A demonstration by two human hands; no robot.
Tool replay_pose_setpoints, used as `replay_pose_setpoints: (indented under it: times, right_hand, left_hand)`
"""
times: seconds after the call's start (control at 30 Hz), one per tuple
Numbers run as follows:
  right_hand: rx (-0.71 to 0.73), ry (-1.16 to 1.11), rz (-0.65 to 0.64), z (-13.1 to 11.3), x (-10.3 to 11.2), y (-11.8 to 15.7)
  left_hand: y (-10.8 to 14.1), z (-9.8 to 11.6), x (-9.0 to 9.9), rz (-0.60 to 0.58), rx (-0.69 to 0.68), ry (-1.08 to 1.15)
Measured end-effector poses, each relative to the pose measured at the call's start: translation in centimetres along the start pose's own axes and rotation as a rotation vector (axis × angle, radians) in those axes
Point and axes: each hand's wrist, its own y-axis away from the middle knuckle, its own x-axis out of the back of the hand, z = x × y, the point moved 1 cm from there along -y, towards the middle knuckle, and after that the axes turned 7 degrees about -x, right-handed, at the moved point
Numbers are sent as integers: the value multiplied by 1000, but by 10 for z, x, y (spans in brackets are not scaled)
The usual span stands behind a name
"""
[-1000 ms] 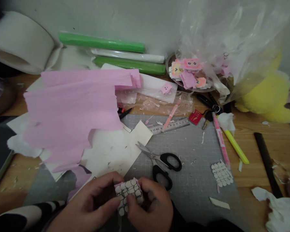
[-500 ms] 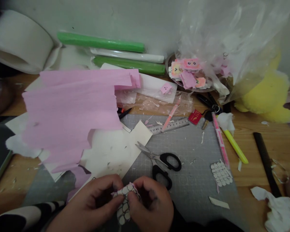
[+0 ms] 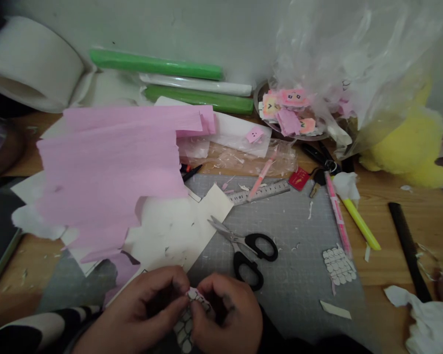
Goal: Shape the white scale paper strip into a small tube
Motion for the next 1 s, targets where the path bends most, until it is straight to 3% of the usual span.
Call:
replay_pose_setpoints:
  times: [0.23,0.33,0.5,0.73,1.0]
  right_hand:
    - [-88,-188,91,-3,-2,2]
    - [-150,-275,106,-4,-2,2]
    - [-127,-193,88,-7,-3,1]
    - [-200,-415,125,-20,4,2]
    - [-214,-434,82,-18,3,1]
  left_hand:
    - [4,-4,2,88,37,159]
    - [3,-5,1,61,4,43]
    - [1,-3,1,-3,-95,-227]
    - [4,-1,3,22,-84,-232]
    - [4,0,2,30,-60,-230]
